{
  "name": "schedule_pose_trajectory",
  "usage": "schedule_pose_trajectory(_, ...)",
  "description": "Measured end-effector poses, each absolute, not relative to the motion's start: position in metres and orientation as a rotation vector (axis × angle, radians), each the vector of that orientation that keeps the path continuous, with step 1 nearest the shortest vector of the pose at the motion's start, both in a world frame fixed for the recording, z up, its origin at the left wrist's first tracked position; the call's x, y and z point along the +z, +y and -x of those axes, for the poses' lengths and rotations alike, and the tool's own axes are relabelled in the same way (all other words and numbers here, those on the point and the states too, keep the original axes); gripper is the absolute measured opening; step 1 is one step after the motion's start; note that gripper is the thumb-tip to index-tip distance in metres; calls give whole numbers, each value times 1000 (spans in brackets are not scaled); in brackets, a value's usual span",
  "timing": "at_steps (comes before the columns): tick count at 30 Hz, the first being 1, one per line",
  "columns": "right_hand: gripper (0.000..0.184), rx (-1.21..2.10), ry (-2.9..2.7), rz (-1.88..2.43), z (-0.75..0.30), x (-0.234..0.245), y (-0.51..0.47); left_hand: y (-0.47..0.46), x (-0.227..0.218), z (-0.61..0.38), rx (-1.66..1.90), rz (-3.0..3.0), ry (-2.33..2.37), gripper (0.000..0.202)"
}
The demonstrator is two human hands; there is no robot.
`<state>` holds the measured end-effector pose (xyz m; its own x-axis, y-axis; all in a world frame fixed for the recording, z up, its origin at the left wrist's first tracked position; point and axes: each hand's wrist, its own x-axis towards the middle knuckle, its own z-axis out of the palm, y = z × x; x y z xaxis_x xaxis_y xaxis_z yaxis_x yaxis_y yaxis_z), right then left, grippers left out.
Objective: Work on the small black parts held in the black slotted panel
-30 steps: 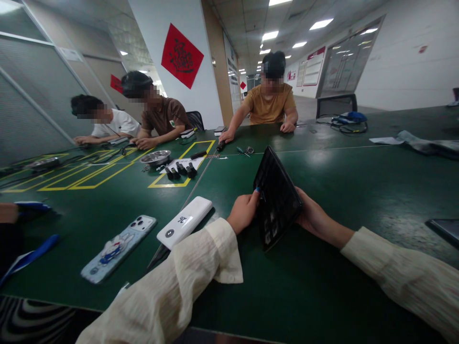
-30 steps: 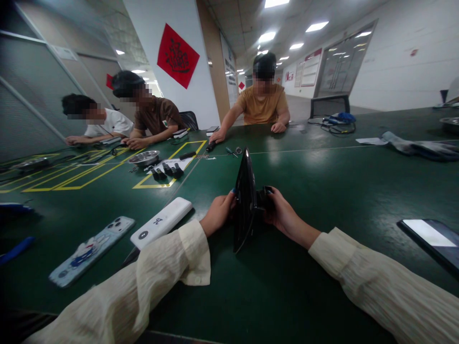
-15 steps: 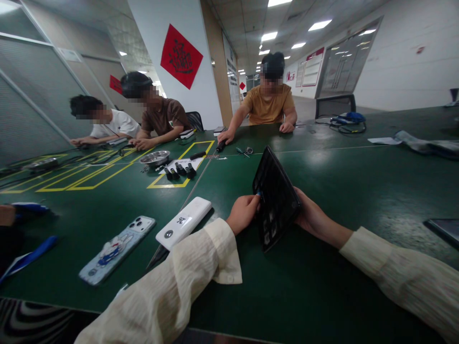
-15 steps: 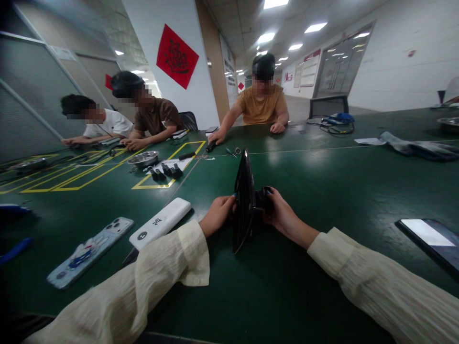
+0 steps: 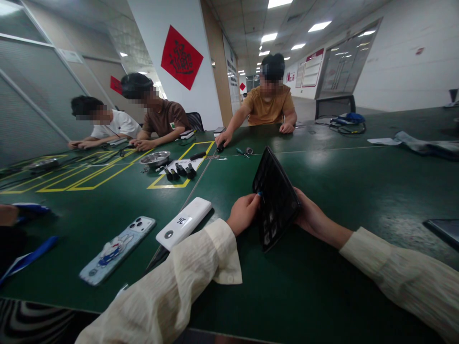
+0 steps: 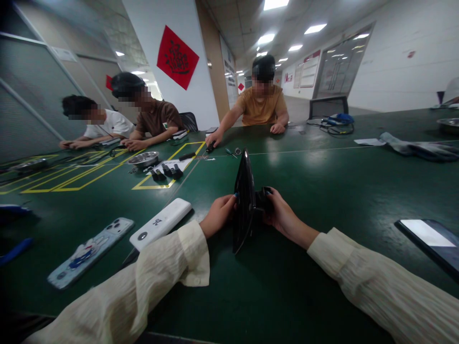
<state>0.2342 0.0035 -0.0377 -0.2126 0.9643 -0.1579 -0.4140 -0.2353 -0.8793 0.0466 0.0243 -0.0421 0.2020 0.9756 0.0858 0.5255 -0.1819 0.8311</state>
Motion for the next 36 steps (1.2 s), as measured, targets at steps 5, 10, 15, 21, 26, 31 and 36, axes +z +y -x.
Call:
schedule_pose_trajectory(5, 21, 1689, -817, 958, -233, -35, 3, 25, -43, -46, 846, -1828, 1393, 46)
schedule_pose_trajectory(10, 22, 1688, -819, 923, -232, -36, 3, 23, -41, -47, 859, -1833, 1384, 40)
schedule_pose_trajectory(15, 21, 1697, -834, 941, -233, -35, 3, 24, -44, -46, 894, -1786, 1352, 34)
schedule_pose_trajectory(21, 22, 1682, -869, 922, -234, -39, 4, 26, -47, -45, 899, -1740, 1304, 36)
schedule_pose_trajectory(26, 22, 1678, -853, 909, -235, -41, 5, 25, -47, -46, 886, -1739, 1327, 48)
schedule_pose_trajectory(31, 20, 1696, -804, 919, -233, -38, 5, 23, -44, -46, 866, -1793, 1363, 49)
schedule_pose_trajectory(36, 19, 1674, -833, 908, -233, -39, 5, 20, -39, -46, 854, -1838, 1391, 36)
